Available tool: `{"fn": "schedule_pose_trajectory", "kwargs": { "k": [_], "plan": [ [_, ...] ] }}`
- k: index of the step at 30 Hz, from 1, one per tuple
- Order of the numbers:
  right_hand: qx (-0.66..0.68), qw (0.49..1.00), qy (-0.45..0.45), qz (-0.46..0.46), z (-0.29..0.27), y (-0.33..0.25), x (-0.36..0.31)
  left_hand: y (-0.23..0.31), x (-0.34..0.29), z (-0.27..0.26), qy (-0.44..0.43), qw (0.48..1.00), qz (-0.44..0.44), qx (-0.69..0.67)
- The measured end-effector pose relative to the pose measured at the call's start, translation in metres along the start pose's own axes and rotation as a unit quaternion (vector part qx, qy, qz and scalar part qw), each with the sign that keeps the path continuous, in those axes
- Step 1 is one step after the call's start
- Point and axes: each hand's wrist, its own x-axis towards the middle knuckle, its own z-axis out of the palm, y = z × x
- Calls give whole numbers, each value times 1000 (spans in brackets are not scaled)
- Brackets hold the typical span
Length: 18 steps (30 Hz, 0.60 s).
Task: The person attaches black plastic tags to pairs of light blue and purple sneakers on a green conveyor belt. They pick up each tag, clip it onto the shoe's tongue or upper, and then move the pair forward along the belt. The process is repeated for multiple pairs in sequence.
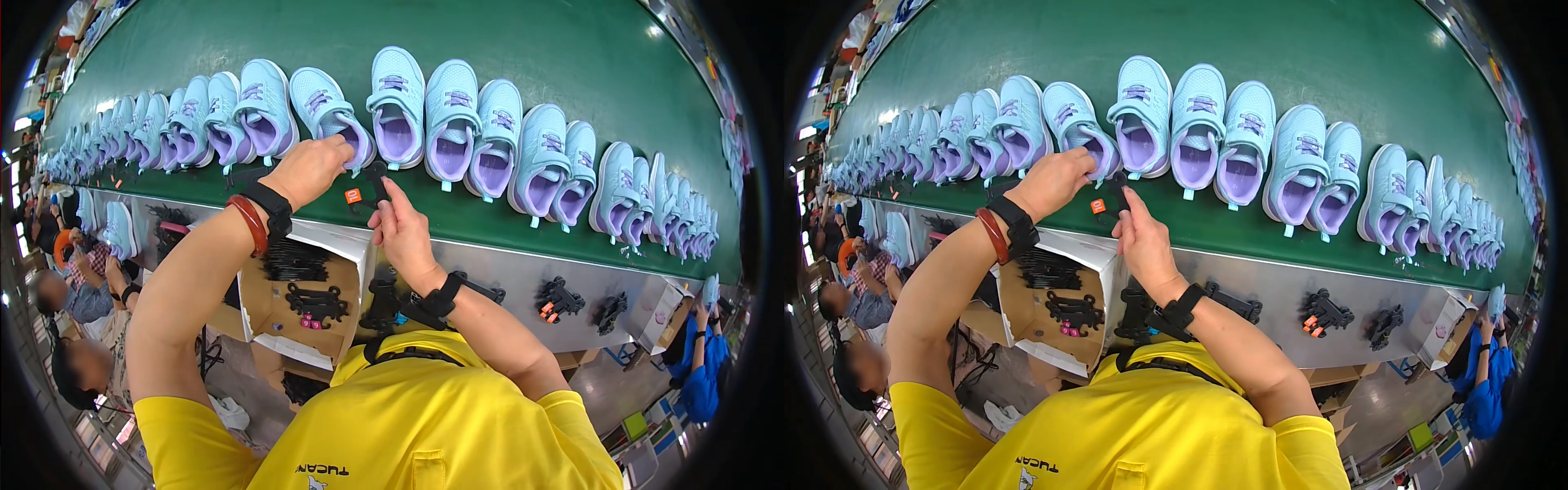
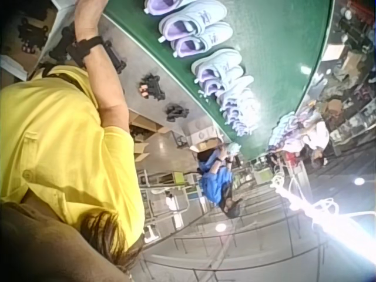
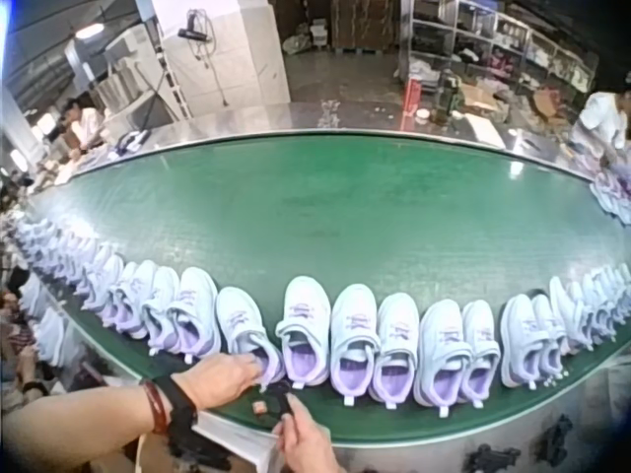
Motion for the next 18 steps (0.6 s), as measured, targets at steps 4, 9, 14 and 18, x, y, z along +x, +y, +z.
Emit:
{"fn": "schedule_pose_trajectory", "kwargs": {
  "k": [4,9,14,18],
  "plan": [
    [33,999,-10,29,0,0,1,-1,0,1,7,1000,3,-12],
    [36,999,-4,9,-3,-1,1,1,0,2,1,1000,-5,-1],
    [14,1000,-8,-12,-4,3,3,2,1,2,-3,1000,-10,15],
    [9,1000,-24,-14,-7,-1,10,2,0,1,-3,1000,-5,9]
  ]
}}
